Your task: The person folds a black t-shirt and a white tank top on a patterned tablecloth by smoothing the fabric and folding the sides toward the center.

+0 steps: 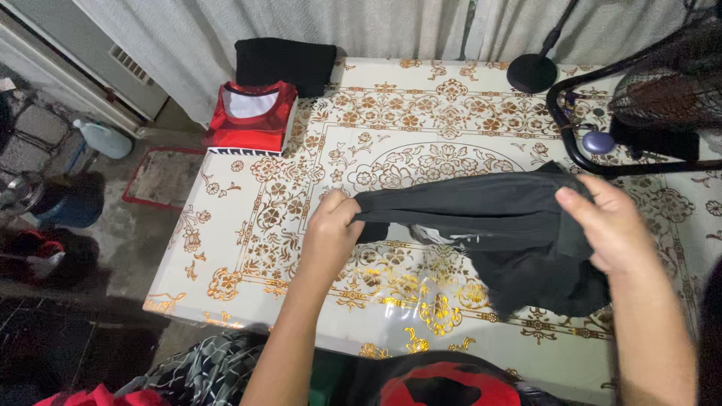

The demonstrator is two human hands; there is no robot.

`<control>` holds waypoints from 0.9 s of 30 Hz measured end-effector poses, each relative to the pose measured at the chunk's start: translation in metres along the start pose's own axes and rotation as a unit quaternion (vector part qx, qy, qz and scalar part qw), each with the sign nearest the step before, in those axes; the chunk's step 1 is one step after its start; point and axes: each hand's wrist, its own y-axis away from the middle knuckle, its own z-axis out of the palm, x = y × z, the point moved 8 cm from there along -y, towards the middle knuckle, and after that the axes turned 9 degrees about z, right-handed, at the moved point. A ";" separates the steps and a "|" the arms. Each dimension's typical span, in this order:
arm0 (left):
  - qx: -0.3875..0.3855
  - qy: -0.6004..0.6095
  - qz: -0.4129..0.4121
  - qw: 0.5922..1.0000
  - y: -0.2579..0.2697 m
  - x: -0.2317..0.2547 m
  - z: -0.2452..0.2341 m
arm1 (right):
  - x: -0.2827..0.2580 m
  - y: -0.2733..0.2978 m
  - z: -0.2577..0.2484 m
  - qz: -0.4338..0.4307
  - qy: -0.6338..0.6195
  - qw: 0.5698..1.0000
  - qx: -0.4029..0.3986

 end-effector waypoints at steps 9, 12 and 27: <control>-0.128 0.130 -0.169 0.969 0.029 -0.043 0.072 | 0.049 -0.048 -0.069 -0.100 0.288 0.940 0.153; -0.197 0.278 -0.279 0.898 0.090 -0.088 0.151 | 0.097 -0.052 -0.058 -0.069 0.395 0.909 0.109; -0.252 -0.042 -0.215 0.943 0.170 -0.077 0.162 | 0.149 -0.048 -0.079 0.013 0.284 0.953 0.107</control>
